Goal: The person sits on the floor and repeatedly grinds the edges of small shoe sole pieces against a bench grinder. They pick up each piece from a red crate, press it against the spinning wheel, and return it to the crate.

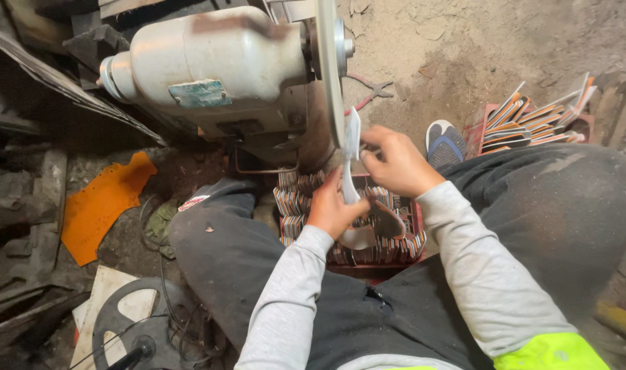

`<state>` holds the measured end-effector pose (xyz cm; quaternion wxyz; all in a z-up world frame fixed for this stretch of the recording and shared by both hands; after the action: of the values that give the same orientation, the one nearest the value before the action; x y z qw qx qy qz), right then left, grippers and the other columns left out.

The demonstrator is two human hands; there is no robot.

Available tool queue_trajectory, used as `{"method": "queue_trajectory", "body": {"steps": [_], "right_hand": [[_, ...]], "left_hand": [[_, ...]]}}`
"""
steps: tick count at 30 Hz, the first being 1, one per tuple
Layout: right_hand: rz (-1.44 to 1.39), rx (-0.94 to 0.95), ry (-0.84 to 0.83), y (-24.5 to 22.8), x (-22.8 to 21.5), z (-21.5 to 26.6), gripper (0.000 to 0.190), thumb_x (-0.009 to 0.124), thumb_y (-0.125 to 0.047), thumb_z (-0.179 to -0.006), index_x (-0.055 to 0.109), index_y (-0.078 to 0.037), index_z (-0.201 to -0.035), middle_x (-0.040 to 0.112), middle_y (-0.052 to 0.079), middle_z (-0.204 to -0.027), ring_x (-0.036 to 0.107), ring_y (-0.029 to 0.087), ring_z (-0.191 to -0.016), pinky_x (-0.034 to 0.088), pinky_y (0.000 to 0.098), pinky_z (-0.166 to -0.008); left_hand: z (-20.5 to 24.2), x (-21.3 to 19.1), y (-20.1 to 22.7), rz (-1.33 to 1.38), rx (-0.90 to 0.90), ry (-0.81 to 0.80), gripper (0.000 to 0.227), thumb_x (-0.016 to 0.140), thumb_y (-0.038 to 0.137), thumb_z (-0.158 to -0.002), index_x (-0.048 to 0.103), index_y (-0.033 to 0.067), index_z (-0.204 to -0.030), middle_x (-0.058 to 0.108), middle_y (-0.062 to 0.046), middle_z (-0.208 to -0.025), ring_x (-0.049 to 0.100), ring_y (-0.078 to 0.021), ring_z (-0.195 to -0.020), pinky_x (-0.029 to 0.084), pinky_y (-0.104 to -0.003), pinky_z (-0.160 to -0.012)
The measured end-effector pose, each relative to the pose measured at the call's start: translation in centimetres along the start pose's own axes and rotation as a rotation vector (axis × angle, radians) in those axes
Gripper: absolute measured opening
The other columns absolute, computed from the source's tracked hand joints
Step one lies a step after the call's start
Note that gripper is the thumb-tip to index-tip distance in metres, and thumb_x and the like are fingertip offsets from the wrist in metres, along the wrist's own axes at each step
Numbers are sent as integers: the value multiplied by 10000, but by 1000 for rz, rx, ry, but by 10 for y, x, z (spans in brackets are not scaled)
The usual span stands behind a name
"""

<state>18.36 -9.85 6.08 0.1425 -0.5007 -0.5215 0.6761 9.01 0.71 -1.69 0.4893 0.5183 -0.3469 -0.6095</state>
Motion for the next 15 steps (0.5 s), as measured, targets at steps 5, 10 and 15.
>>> {"method": "queue_trajectory", "body": {"steps": [5, 10, 15], "right_hand": [[97, -122, 152, -17, 1, -17, 428, 548, 9, -819, 694, 20, -1221, 653, 235, -1029, 643, 436, -960, 524, 474, -860], [145, -118, 143, -18, 2, -18, 452, 553, 23, -792, 691, 39, -1222, 632, 250, -1020, 637, 437, -970, 518, 469, -863], [148, -128, 2, -23, 1, 3, 467, 584, -5, -789, 670, 44, -1246, 639, 251, -1042, 643, 436, -958, 516, 469, -858]], "left_hand": [[-24, 13, -8, 728, -2, -192, 699, 759, 34, -818, 471, -35, -1451, 646, -72, -1294, 645, -142, -1132, 551, -295, -963], [-22, 12, -12, 703, -13, -228, 621, 747, 17, -844, 507, -49, -1413, 681, -72, -1177, 660, -124, -1029, 561, -282, -885], [6, 26, -26, 499, -167, -292, 638, 803, 54, -837, 528, -20, -1409, 662, -78, -995, 649, -133, -885, 558, -281, -780]]}}
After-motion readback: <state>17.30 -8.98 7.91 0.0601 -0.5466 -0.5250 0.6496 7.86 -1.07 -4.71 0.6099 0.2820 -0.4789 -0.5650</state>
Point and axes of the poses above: each hand's wrist, its own z-axis away from the middle knuckle, its own x-axis out of the palm, y = z × x, the point moved 10 cm from there along -z, towards the middle knuckle
